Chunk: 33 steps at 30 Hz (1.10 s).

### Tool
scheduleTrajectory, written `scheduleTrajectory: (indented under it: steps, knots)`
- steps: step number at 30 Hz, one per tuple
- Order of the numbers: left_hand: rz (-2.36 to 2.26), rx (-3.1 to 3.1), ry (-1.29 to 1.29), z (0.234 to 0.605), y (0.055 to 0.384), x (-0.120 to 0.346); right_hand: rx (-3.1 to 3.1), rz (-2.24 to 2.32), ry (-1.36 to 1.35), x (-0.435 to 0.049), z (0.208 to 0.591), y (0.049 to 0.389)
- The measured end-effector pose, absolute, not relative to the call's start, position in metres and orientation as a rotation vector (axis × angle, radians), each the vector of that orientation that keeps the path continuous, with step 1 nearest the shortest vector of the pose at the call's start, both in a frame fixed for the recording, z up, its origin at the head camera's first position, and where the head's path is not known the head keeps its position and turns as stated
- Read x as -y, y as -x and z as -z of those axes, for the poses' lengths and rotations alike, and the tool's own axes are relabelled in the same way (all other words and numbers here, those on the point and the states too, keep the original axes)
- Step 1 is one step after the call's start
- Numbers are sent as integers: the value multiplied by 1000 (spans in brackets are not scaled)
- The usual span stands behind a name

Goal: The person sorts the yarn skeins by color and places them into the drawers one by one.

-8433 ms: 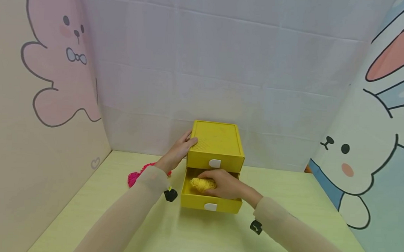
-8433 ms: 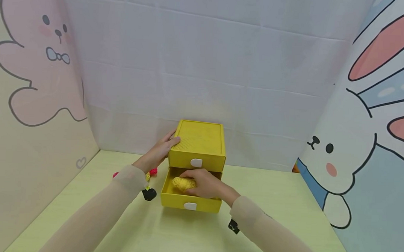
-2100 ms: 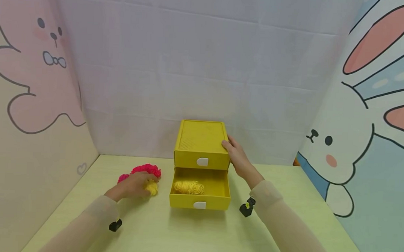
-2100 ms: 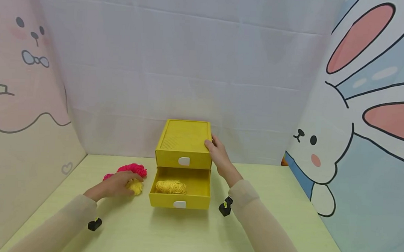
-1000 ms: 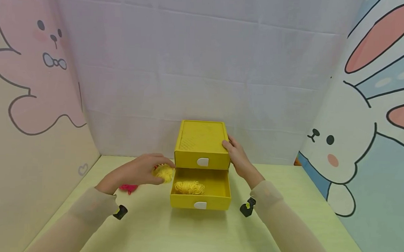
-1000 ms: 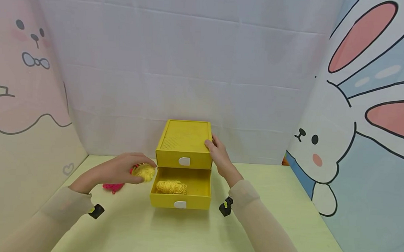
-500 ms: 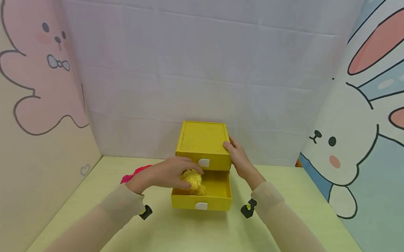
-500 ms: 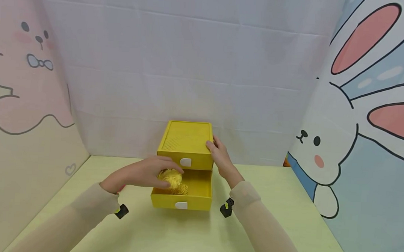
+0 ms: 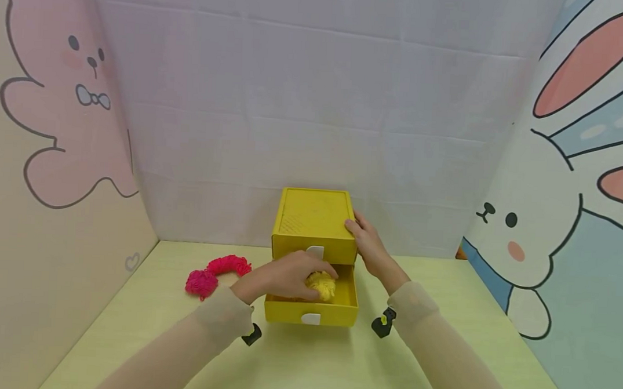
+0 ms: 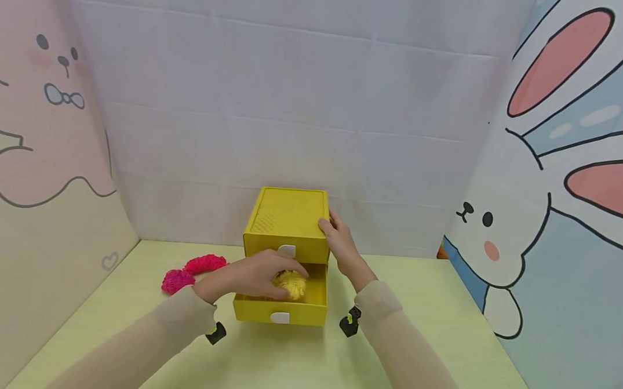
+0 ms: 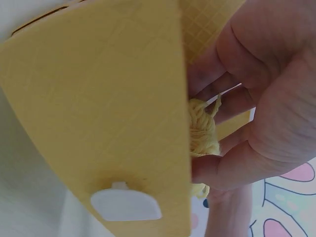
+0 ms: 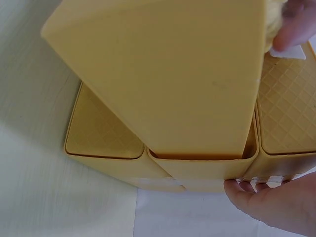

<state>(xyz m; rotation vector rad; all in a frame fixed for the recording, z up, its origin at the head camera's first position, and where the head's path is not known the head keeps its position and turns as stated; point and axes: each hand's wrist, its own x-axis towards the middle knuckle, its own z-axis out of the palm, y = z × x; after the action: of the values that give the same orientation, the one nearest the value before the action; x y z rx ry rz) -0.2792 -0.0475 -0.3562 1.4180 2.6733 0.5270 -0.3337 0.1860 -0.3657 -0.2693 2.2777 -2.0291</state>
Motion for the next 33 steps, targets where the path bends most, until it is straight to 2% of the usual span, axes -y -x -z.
scheduleTrajectory:
  steps: [6, 14, 33]
  knots:
    - [-530, -2675, -1464, 369, 285, 37, -2282, 2021, 271, -188, 367, 335]
    - [-512, -2709, -1374, 377, 287, 25, -2281, 2023, 257, -188, 367, 334]
    - [-497, -2709, -1340, 392, 297, 13, -2290, 2017, 248, -186, 366, 333]
